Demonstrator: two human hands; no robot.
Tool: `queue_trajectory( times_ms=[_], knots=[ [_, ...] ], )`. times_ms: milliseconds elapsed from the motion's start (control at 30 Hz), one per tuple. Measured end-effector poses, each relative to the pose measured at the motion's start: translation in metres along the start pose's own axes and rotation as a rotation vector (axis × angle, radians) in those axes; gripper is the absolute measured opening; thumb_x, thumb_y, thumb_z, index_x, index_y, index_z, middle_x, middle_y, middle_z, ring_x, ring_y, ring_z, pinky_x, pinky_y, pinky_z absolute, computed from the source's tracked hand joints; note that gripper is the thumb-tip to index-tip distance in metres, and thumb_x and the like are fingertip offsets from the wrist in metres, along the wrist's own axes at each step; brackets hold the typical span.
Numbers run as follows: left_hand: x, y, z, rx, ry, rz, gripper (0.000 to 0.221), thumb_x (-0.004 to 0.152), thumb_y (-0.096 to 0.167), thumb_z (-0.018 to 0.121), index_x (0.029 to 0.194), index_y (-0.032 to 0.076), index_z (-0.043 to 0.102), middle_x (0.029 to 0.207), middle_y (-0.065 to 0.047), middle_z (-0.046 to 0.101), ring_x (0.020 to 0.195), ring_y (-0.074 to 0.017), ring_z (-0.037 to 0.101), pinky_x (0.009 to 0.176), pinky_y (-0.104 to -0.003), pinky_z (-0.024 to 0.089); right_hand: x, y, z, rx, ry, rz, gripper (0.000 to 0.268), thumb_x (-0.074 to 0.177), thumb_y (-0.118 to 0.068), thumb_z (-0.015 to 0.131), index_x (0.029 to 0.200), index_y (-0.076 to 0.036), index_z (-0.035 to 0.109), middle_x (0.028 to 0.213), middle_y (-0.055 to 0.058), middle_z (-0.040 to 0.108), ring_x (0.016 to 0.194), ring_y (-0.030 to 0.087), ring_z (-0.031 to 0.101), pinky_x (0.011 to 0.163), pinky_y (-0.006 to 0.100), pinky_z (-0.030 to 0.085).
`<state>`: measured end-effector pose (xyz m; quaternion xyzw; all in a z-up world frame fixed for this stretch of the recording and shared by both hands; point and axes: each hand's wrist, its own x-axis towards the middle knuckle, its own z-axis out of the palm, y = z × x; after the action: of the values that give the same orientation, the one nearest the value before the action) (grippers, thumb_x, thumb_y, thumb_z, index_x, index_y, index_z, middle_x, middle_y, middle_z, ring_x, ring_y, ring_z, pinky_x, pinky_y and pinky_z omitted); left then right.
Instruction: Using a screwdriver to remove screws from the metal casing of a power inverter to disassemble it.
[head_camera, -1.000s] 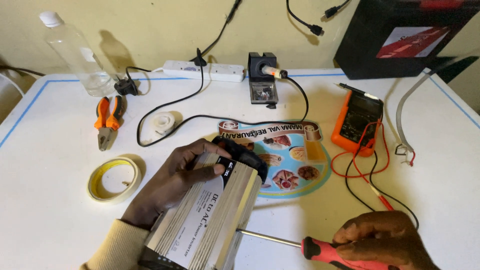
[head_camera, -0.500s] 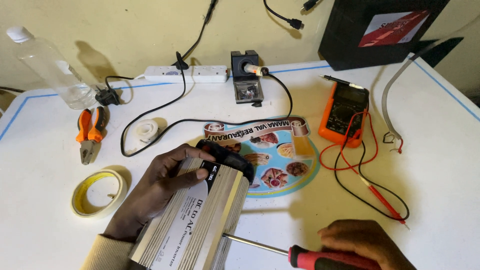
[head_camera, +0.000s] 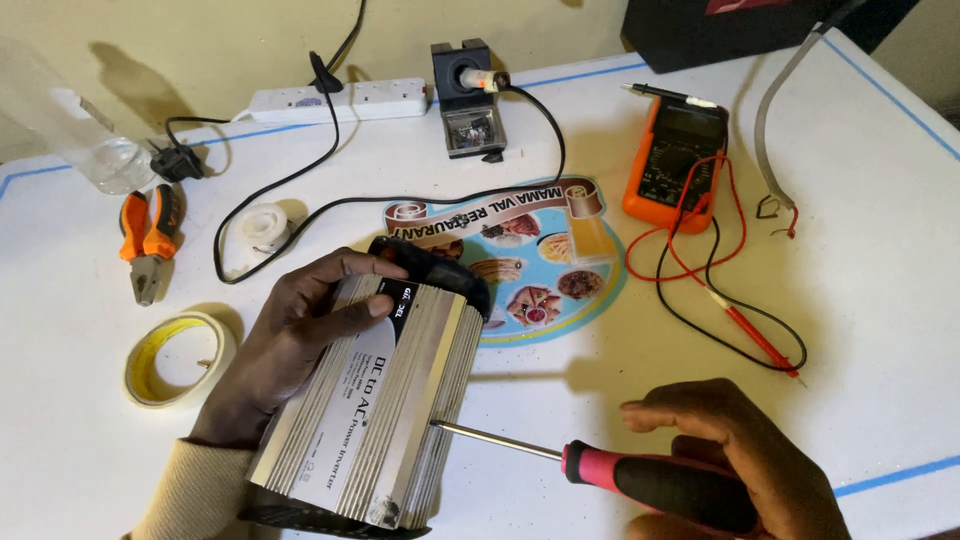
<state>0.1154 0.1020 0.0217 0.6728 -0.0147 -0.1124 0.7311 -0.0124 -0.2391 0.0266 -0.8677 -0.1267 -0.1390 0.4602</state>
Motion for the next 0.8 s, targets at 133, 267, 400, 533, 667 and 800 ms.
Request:
queue_trajectory(
  times_ms=[133,267,400,533,667,800],
  knots=[
    [-0.003,0.004,0.002,0.020,0.001,0.004,0.028,0.087,0.003,0.072,0.115,0.004,0.072,0.091,-0.013,0.076,0.067,-0.0187,0.067,0.057,-0.028,0.052,-0.005,0.002,-0.003,-0.065,0.111,-0.208,0.035,0.068,-0.012,0.084,0.100,-0.020,0.073,0.112,0.004,0.067,0.100,0.009,0.072,0.088,0.019,0.058],
    [-0.002,0.005,0.000,0.028,0.028,-0.025,0.030,0.085,0.005,0.074,0.114,0.004,0.072,0.089,-0.015,0.076,0.069,-0.0210,0.068,0.058,-0.030,0.052,-0.002,0.037,-0.004,0.570,-0.143,0.058,0.031,0.055,-0.006,0.096,0.085,-0.006,0.086,0.124,0.014,0.070,0.050,0.019,0.074,0.038,0.020,0.061],
    [0.000,0.003,-0.001,0.023,-0.018,0.021,0.029,0.086,0.005,0.074,0.115,0.004,0.072,0.094,-0.013,0.075,0.074,-0.0197,0.068,0.063,-0.029,0.053,0.007,-0.017,0.005,-0.049,0.150,0.026,0.034,0.073,-0.021,0.079,0.106,-0.013,0.077,0.106,0.000,0.076,0.074,0.016,0.074,0.068,0.027,0.055],
    [-0.004,0.005,0.002,0.026,0.011,0.001,0.030,0.086,0.004,0.073,0.115,0.003,0.073,0.094,-0.014,0.077,0.074,-0.0200,0.068,0.064,-0.029,0.052,0.007,0.022,-0.004,0.224,-0.009,-0.346,0.017,0.094,-0.016,0.056,0.108,-0.019,0.064,0.123,0.010,0.064,0.117,0.018,0.078,0.094,0.028,0.076],
    [0.000,0.003,-0.001,0.008,-0.015,0.017,0.029,0.086,0.004,0.074,0.114,0.003,0.072,0.095,-0.015,0.077,0.075,-0.0212,0.070,0.064,-0.030,0.055,0.011,0.021,-0.009,0.220,-0.248,-0.194,0.047,0.068,-0.025,0.091,0.113,-0.017,0.079,0.130,0.008,0.071,0.118,0.014,0.078,0.054,0.016,0.078],
    [-0.001,0.003,0.001,-0.010,-0.007,0.011,0.031,0.084,0.003,0.073,0.115,0.002,0.072,0.098,-0.016,0.077,0.080,-0.0229,0.071,0.069,-0.031,0.054,0.007,-0.023,-0.001,0.006,0.076,0.051,0.049,0.063,-0.018,0.087,0.110,-0.016,0.075,0.097,0.000,0.075,0.069,0.008,0.071,0.063,0.020,0.061]
  ],
)
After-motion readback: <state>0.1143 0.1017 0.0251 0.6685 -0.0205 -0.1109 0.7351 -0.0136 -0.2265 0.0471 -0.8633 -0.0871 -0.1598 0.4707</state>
